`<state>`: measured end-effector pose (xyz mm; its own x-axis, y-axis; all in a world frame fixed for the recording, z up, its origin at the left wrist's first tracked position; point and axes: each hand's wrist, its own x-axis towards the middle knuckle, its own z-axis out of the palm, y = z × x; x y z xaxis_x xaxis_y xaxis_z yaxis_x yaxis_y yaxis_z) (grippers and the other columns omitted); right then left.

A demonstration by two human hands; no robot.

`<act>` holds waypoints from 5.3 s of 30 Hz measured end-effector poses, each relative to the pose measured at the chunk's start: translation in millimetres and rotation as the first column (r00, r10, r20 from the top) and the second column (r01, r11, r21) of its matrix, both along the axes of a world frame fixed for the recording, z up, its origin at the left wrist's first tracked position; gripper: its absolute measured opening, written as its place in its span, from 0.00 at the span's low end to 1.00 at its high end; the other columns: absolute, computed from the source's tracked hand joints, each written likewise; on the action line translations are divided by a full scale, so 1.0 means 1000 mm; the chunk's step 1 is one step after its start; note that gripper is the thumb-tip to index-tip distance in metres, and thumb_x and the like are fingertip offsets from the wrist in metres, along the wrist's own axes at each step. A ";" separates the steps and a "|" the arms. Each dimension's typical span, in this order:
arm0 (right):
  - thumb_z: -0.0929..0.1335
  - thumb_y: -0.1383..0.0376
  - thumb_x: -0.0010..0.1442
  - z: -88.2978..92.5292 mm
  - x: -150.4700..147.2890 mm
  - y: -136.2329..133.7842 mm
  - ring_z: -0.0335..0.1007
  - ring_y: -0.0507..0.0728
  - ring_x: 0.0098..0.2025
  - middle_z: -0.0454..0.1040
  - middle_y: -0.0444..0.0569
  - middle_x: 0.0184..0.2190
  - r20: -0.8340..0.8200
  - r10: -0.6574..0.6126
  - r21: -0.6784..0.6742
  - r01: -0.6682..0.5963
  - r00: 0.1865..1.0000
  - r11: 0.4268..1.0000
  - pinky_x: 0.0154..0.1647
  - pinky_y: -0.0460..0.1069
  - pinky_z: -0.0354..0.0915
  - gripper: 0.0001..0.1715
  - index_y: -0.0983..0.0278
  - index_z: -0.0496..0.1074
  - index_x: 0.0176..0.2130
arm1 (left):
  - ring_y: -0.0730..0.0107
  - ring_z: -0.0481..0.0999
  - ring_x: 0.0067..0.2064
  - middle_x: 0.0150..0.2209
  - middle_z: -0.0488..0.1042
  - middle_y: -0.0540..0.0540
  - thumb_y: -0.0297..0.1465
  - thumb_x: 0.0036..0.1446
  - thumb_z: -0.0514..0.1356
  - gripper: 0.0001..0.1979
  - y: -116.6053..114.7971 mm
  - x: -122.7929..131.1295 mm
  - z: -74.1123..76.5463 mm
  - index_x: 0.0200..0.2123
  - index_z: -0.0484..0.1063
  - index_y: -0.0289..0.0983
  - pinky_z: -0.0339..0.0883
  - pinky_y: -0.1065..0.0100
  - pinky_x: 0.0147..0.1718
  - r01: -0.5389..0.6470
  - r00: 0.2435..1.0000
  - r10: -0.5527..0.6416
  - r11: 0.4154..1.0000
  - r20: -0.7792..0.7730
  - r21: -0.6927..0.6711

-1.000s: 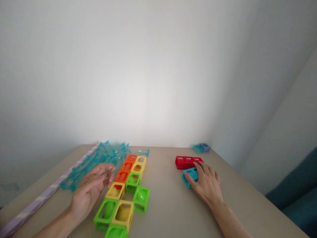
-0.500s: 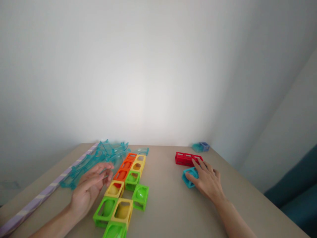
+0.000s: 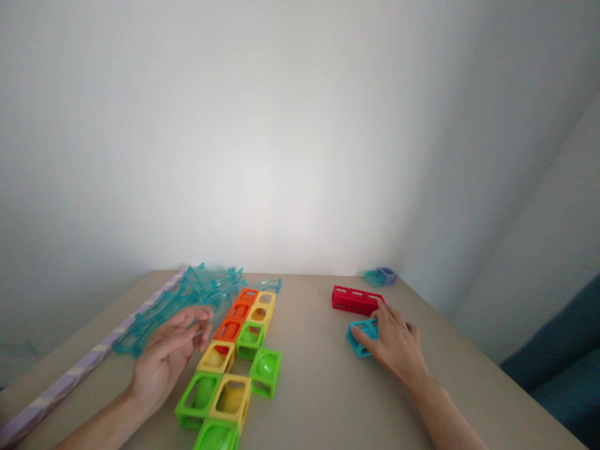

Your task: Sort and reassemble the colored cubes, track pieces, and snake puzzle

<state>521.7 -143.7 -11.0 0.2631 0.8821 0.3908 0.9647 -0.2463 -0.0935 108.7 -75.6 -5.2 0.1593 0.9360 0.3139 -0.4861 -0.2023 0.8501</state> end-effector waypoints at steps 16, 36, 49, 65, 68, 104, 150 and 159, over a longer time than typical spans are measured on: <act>0.59 0.52 0.61 0.005 -0.031 0.003 0.64 0.69 0.55 0.63 0.59 0.62 0.253 0.020 -0.029 -0.014 0.967 0.999 0.49 0.63 0.58 0.34 0.66 0.65 0.60 | 0.68 0.67 0.30 0.38 0.72 0.42 0.33 0.49 0.63 0.11 -0.001 0.000 0.001 0.36 0.76 0.35 0.60 0.67 0.27 -0.003 1.000 0.003 1.000 -0.006 -0.007; 0.59 0.66 0.54 -0.008 -0.012 -0.001 0.66 0.68 0.56 0.64 0.57 0.61 0.211 0.042 0.036 -0.051 0.977 0.998 0.59 0.71 0.49 0.34 0.63 0.62 0.60 | 0.68 0.68 0.30 0.36 0.73 0.42 0.34 0.48 0.63 0.12 -0.002 0.000 0.003 0.36 0.76 0.34 0.60 0.66 0.27 -0.011 1.000 0.011 1.000 -0.013 -0.005; 0.60 0.68 0.51 -0.003 -0.012 -0.003 0.65 0.67 0.57 0.65 0.57 0.60 0.165 0.071 0.021 -0.075 0.984 0.997 0.59 0.70 0.52 0.34 0.64 0.64 0.58 | 0.69 0.67 0.30 0.37 0.73 0.42 0.33 0.50 0.62 0.11 -0.002 -0.001 0.001 0.36 0.76 0.35 0.59 0.67 0.27 0.004 1.000 -0.004 1.000 -0.013 0.002; 0.62 0.67 0.51 -0.003 -0.005 -0.018 0.65 0.67 0.57 0.60 0.58 0.62 0.182 0.110 0.074 -0.125 0.977 0.989 0.50 0.62 0.62 0.36 0.63 0.60 0.60 | 0.70 0.67 0.31 0.40 0.72 0.43 0.32 0.52 0.61 0.10 0.000 -0.003 -0.004 0.38 0.75 0.36 0.59 0.66 0.28 0.026 0.999 -0.026 0.999 -0.020 0.025; 0.63 0.60 0.55 -0.004 -0.017 -0.020 0.64 0.69 0.55 0.62 0.59 0.60 0.229 0.063 0.092 -0.086 0.971 0.992 0.48 0.62 0.62 0.34 0.63 0.61 0.60 | 0.70 0.67 0.31 0.40 0.72 0.44 0.32 0.52 0.61 0.10 0.000 -0.003 -0.004 0.38 0.75 0.36 0.59 0.66 0.28 0.027 0.999 -0.026 0.999 -0.025 0.029; 0.59 0.49 0.63 -0.001 -0.038 0.003 0.67 0.67 0.55 0.65 0.57 0.61 0.220 0.063 0.036 -0.072 0.974 0.997 0.53 0.64 0.58 0.32 0.60 0.64 0.60 | 0.70 0.66 0.30 0.38 0.72 0.44 0.34 0.49 0.63 0.11 0.002 -0.001 -0.003 0.37 0.76 0.37 0.57 0.66 0.27 0.012 0.999 -0.012 1.000 -0.042 0.001; 0.61 0.50 0.63 -0.006 -0.037 0.009 0.63 0.67 0.54 0.69 0.55 0.56 0.200 0.031 0.141 -0.060 0.979 0.988 0.50 0.61 0.58 0.29 0.63 0.68 0.56 | 0.70 0.67 0.30 0.40 0.72 0.44 0.34 0.50 0.62 0.11 0.005 -0.003 -0.005 0.37 0.76 0.37 0.57 0.66 0.28 0.015 0.998 -0.014 1.000 -0.060 0.021; 0.63 0.52 0.62 0.007 -0.051 -0.002 0.59 0.69 0.56 0.67 0.59 0.56 0.229 0.060 0.296 -0.128 0.972 0.947 0.53 0.63 0.56 0.25 0.64 0.71 0.51 | 0.71 0.63 0.24 0.22 0.68 0.52 0.32 0.45 0.65 0.07 0.008 -0.002 -0.003 0.29 0.74 0.37 0.54 0.70 0.25 -0.254 0.909 0.252 0.966 -0.332 0.038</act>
<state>471.1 -145.7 -4.2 0.0651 0.7269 0.6837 0.9874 -0.1461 0.0613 106.2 -67.4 -8.0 0.0104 0.9604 0.2784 -0.1093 -0.2757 0.9550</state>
